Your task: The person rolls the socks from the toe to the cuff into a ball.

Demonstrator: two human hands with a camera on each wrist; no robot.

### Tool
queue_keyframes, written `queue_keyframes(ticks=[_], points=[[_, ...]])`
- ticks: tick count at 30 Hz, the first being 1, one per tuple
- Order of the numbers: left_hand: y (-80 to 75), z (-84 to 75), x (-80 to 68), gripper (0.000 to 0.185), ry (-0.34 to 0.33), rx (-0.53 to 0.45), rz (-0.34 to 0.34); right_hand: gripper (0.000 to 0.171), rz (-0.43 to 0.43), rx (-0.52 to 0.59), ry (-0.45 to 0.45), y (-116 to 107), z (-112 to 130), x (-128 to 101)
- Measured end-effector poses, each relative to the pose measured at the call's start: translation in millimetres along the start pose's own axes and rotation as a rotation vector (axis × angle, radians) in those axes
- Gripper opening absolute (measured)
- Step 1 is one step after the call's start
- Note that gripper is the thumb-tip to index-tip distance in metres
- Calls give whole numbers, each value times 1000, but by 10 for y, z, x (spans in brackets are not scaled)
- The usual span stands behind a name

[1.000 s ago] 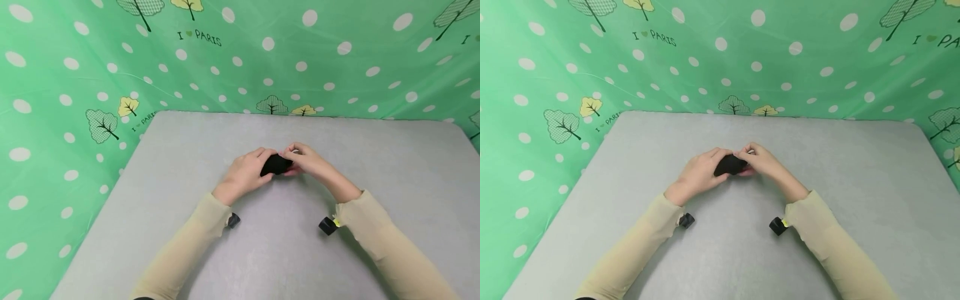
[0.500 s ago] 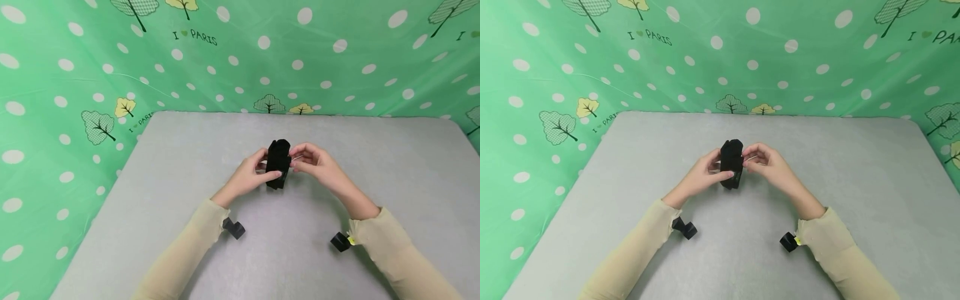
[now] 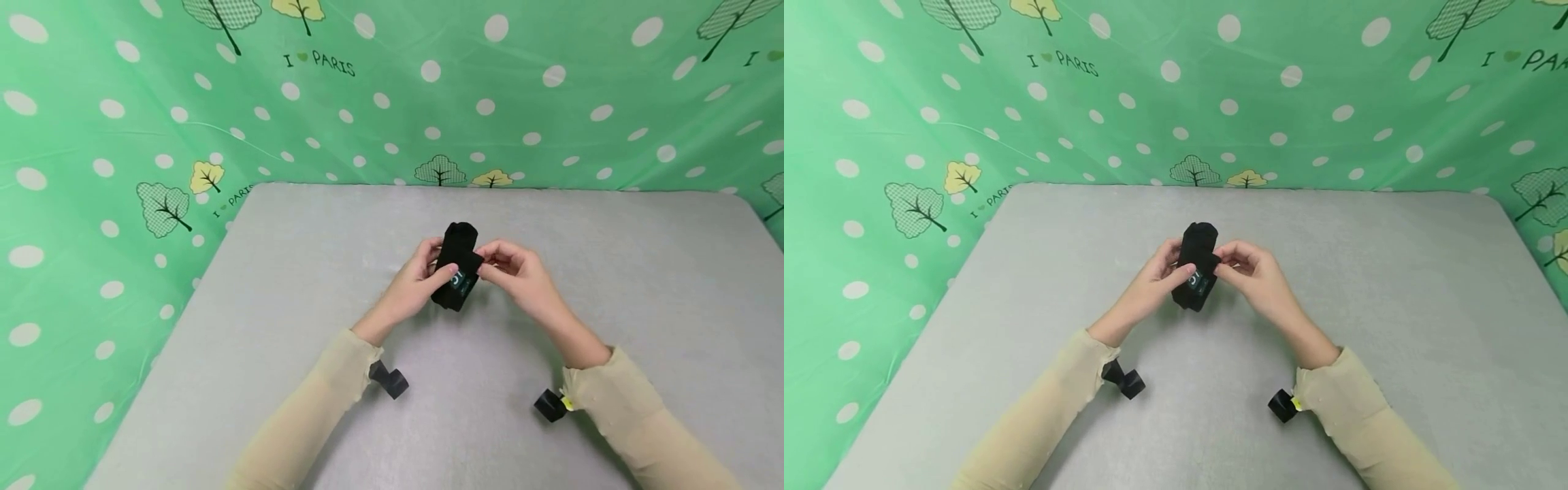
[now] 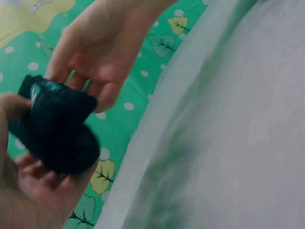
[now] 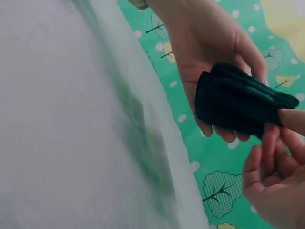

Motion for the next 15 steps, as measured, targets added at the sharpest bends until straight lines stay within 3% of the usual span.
queue_keyframes(ticks=[4,7,11,15], points=[[26,-17,-2,33,-3,75,-111,8,-46,-8,-81,54,35,-16],[42,-49,-2,28,23,224,-143,7,-69,-42,-118,95,56,-8],[76,-103,-17,21,58,412,-97,4,-113,-137,-112,130,69,15],[92,-96,-27,24,50,377,-53,4,-134,-167,-109,133,88,40]])
Point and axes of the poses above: each hand's wrist, its own x-axis towards the middle knuckle, its own y-axis out of the palm, z = x × y, the point moved 2 cm from there along x, towards the middle knuckle, and after that the axes turned 12 degrees about z, right-handed, at the moved point
